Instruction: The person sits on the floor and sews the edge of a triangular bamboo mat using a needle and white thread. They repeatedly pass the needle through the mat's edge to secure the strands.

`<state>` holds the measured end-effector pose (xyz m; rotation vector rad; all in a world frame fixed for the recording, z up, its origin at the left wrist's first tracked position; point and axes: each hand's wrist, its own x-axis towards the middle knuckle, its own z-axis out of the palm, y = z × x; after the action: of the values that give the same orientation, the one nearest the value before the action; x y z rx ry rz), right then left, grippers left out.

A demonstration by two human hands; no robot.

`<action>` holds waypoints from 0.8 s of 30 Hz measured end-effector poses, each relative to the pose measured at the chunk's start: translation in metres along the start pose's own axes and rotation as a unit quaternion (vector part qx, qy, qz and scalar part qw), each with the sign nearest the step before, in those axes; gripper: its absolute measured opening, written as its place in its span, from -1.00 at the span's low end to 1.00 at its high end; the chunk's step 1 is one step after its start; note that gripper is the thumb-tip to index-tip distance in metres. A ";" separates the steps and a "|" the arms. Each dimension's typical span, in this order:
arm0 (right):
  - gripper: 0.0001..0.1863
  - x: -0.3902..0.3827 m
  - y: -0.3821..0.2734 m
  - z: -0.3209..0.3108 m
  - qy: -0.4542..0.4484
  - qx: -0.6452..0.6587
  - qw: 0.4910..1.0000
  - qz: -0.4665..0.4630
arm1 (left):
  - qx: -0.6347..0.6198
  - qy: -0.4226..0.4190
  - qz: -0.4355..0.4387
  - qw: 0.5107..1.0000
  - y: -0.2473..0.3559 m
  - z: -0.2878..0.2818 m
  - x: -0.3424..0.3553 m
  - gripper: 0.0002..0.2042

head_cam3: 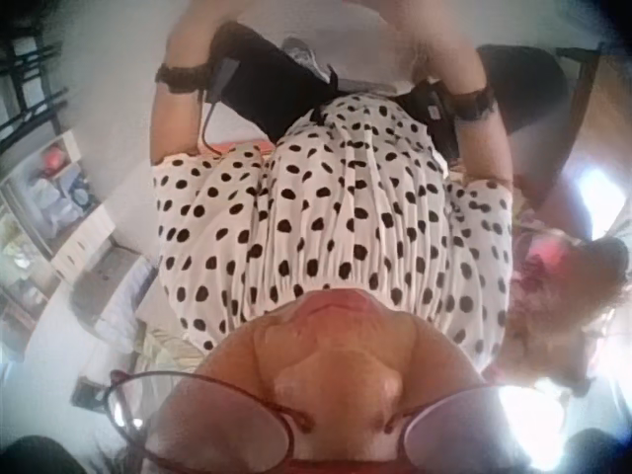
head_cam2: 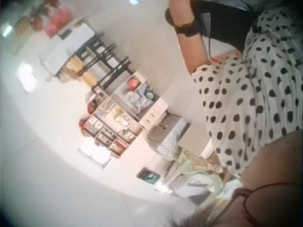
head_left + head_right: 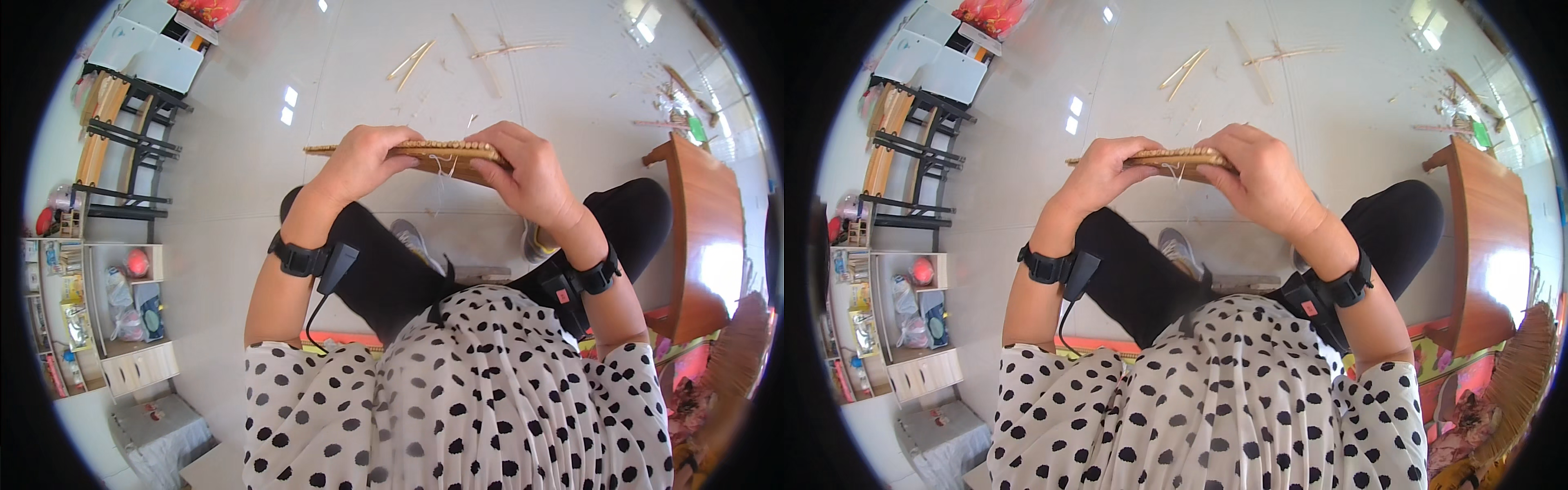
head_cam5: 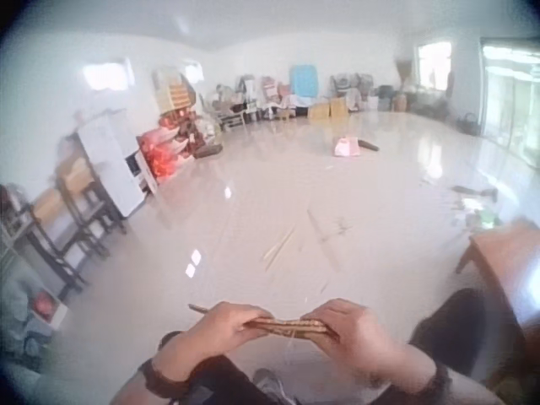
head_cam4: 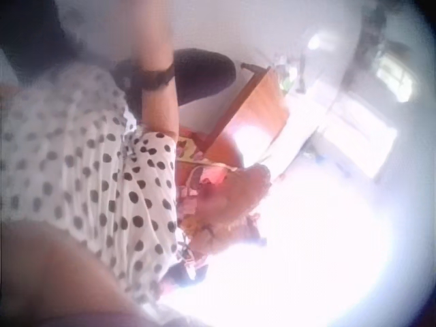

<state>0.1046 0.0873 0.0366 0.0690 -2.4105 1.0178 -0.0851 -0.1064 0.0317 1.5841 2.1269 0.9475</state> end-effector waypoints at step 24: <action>-0.69 -0.039 -0.040 -0.034 0.130 0.375 0.836 0.380 | 0.317 0.414 0.282 0.805 0.022 0.075 0.021 -0.87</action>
<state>0.1631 0.0758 0.0639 -0.7570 -1.6349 2.1176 -0.0305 -0.0592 -0.0052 2.5988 2.8043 1.3946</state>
